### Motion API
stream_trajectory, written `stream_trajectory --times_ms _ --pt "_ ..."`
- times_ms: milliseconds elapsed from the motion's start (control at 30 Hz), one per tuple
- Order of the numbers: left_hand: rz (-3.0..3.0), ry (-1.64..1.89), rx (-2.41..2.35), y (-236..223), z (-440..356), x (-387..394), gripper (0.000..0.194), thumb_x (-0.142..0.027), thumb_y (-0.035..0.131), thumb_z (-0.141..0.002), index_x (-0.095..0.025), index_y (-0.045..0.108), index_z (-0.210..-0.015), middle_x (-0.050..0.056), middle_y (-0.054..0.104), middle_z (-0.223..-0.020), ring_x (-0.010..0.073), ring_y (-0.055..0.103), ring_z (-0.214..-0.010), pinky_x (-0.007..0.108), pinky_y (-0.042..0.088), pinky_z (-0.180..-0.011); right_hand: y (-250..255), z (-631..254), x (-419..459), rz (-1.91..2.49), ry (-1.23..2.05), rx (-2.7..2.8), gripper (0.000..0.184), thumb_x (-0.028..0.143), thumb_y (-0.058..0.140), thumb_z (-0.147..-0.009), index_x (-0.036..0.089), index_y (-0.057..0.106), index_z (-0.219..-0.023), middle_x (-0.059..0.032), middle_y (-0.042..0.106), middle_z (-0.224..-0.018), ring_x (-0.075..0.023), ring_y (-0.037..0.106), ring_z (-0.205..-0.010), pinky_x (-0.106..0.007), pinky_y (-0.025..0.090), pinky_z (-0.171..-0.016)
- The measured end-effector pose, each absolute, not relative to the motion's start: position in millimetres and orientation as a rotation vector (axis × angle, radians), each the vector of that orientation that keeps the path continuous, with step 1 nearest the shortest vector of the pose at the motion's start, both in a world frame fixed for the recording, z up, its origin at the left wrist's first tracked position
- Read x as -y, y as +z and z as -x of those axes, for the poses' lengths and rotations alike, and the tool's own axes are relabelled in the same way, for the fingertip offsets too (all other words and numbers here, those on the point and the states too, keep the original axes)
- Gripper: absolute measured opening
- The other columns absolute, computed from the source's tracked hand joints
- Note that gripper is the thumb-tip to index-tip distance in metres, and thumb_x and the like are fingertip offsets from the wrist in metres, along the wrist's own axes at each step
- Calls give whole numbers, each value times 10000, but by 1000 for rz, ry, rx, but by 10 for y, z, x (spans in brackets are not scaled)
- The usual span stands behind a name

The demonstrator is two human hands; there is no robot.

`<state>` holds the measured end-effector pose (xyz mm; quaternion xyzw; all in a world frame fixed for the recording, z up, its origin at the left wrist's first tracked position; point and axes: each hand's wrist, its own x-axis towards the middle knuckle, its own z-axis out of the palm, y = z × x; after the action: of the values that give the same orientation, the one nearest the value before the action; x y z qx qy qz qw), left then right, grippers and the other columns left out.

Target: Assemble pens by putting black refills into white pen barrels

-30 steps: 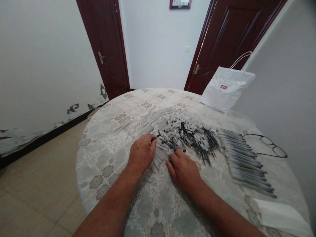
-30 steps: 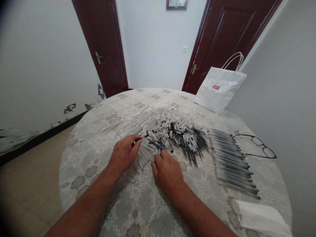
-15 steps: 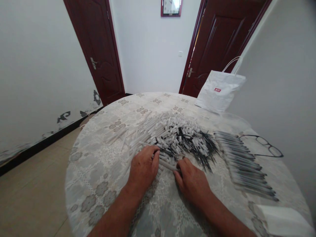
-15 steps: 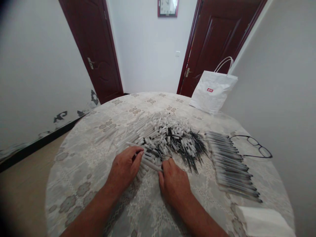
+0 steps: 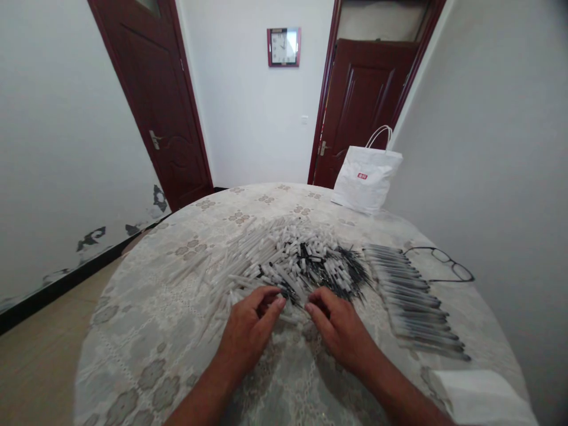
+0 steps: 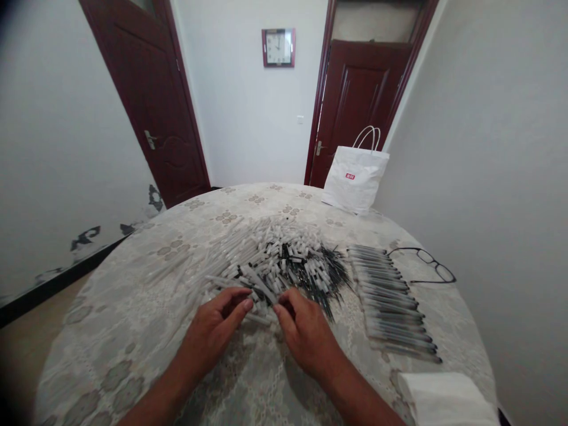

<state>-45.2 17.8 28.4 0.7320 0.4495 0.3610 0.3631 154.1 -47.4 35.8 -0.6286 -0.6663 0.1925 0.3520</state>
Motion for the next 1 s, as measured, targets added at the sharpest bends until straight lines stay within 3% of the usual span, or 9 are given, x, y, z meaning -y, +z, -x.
stream_trajectory --times_ms 167,333,567,800,1000 --pt "-1656 865 -1035 260 376 -148 417 -517 584 -901 -166 689 -1100 25 699 -731 189 658 -651 295 529 -632 320 -1470 495 1472 483 1801 60 219 550 -962 210 602 -934 0 658 -843 -146 603 -781 -240 393 -706" --pt "-1747 841 -981 262 309 -109 303 -469 619 -883 -200 711 -990 48 746 -889 207 705 -780 305 553 -736 254 -1547 436 1512 421 1818 63 198 580 -949 196 643 -953 -9 680 -872 -141 615 -812 -230 408 -733" --pt "-1901 825 -1038 252 284 -85 285 -449 548 -931 -214 708 -953 54 755 -900 224 717 -842 319 547 -793 267 -1647 419 1581 286 2001 131 231 553 -969 197 666 -1024 -45 685 -975 -165 627 -923 -251 427 -811" --pt "-1658 915 -1021 218 280 -80 303 -462 543 -937 -195 670 -1004 77 752 -983 227 719 -920 347 554 -848 358 -2096 389 2290 -4 1769 131 289 563 -945 189 647 -939 -93 694 -963 -222 663 -926 -295 438 -781" --pt "-1451 995 -941 151 263 -87 323 -474 572 -933 -171 630 -1030 95 735 -1003 235 714 -918 393 566 -870 215 -2137 363 2465 25 1756 209 337 580 -925 165 682 -987 -144 725 -1010 -266 698 -942 -317 461 -756"
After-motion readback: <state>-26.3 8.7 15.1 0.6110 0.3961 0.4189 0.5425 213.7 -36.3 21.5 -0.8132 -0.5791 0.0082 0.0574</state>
